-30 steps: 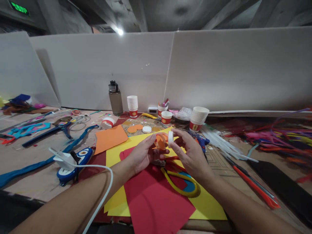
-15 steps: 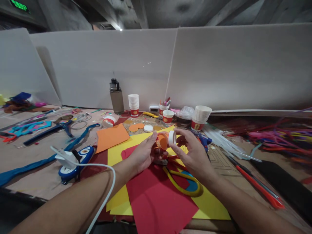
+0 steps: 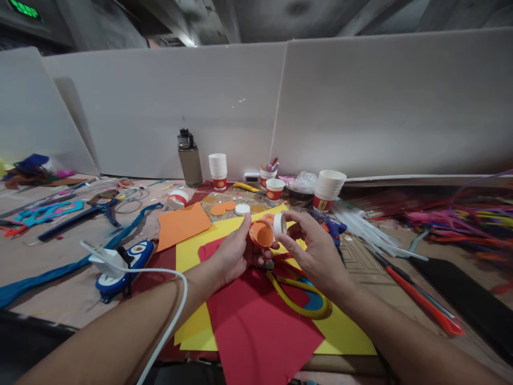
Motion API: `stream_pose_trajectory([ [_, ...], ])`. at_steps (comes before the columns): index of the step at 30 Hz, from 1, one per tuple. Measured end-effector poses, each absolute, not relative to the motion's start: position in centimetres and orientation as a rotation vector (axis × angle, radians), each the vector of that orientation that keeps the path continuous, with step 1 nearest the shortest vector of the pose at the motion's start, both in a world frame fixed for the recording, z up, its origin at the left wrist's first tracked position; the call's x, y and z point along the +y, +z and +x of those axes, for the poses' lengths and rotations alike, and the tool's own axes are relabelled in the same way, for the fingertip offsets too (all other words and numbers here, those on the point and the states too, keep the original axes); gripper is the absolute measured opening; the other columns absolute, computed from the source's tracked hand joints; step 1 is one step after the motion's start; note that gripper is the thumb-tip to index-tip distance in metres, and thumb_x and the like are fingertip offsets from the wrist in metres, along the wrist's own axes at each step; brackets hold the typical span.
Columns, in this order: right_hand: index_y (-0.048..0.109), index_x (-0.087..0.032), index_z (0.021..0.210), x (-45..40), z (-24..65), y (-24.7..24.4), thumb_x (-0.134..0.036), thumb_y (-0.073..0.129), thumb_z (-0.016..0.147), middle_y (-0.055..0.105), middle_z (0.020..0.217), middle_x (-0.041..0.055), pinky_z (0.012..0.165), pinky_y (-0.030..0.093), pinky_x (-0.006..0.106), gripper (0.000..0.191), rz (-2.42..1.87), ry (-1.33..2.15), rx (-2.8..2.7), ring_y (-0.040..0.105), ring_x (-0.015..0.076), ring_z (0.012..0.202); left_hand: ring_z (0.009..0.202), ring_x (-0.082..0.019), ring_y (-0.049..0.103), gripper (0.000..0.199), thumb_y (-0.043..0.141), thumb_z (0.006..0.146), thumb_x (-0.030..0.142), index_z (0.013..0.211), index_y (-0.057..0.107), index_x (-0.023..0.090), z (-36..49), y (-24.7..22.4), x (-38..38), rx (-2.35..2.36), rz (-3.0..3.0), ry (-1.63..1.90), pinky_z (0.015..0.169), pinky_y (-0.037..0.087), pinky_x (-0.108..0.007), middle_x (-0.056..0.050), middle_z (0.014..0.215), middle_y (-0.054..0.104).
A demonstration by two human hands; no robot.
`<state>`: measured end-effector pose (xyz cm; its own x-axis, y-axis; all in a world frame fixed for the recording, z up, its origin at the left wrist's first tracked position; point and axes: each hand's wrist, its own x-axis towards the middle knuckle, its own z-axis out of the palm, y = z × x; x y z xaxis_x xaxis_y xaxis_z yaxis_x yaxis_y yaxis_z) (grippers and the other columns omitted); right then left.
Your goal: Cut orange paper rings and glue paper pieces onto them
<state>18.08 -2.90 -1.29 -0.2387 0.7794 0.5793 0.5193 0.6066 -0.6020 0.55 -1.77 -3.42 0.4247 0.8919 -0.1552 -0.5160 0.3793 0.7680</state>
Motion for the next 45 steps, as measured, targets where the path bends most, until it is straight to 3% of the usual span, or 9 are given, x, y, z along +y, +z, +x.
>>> stream_pose_trajectory([
  [9,0.052,-0.025,0.126,-2.8,18.0,-1.8,-0.031,0.065,0.086,0.057,0.124,0.0100,0.084,0.056,0.042,0.042,-1.034,0.350,-1.885,0.061,0.0218,0.096,0.051,-0.011,0.057,0.044,0.041,0.094,0.053,0.094,0.061,0.013,0.6,-2.8,-2.2,0.646,0.699,0.995,0.046,0.043,-0.021,-0.005,0.069,0.064],
  [14,0.055,-0.022,0.121,-2.4,18.0,-2.0,-0.031,0.065,0.085,0.057,0.123,0.0108,0.086,0.056,0.042,0.039,-1.076,0.407,-1.834,0.061,0.0244,0.103,0.065,-0.015,0.065,0.033,0.047,0.094,0.044,0.108,0.060,0.017,0.4,-2.7,-2.4,0.664,0.691,1.028,0.055,0.050,-0.025,-0.006,0.083,0.067],
  [23,0.056,-0.023,0.119,-2.8,17.9,-1.6,-0.020,0.070,0.080,0.059,0.112,0.0078,0.086,0.055,0.043,0.042,-1.027,0.311,-1.913,0.061,0.0218,0.096,0.072,-0.017,0.066,0.033,0.054,0.091,0.044,0.114,0.060,0.022,0.2,-3.4,-2.2,0.545,0.819,1.011,0.062,0.055,-0.031,-0.007,0.098,0.069],
  [27,0.058,-0.022,0.117,-3.0,17.7,-1.4,-0.021,0.070,0.081,0.060,0.110,0.0079,0.083,0.055,0.041,0.038,-0.979,0.273,-1.945,0.060,0.0210,0.095,0.069,-0.016,0.065,0.031,0.056,0.090,0.042,0.112,0.060,0.021,0.2,-3.3,-2.3,0.544,0.853,1.025,0.057,0.054,-0.028,-0.007,0.096,0.069],
  [36,0.057,-0.024,0.120,-3.1,17.7,-1.5,-0.019,0.069,0.082,0.059,0.113,0.0081,0.087,0.054,0.041,0.040,-0.943,0.271,-2.002,0.056,0.0221,0.104,0.076,-0.015,0.064,0.029,0.057,0.090,0.041,0.110,0.062,0.020,0.1,-3.6,-2.3,0.527,0.873,1.037,0.067,0.055,-0.029,-0.006,0.095,0.067],
  [45,0.057,-0.022,0.117,-3.3,17.6,-1.3,-0.017,0.070,0.082,0.057,0.107,0.0075,0.080,0.055,0.037,0.038,-0.953,0.259,-2.012,0.057,0.0195,0.093,0.071,-0.013,0.063,0.034,0.060,0.087,0.044,0.110,0.063,0.020,-0.1,-3.3,-2.3,0.576,0.907,1.021,0.064,0.056,-0.027,-0.005,0.090,0.066],
])
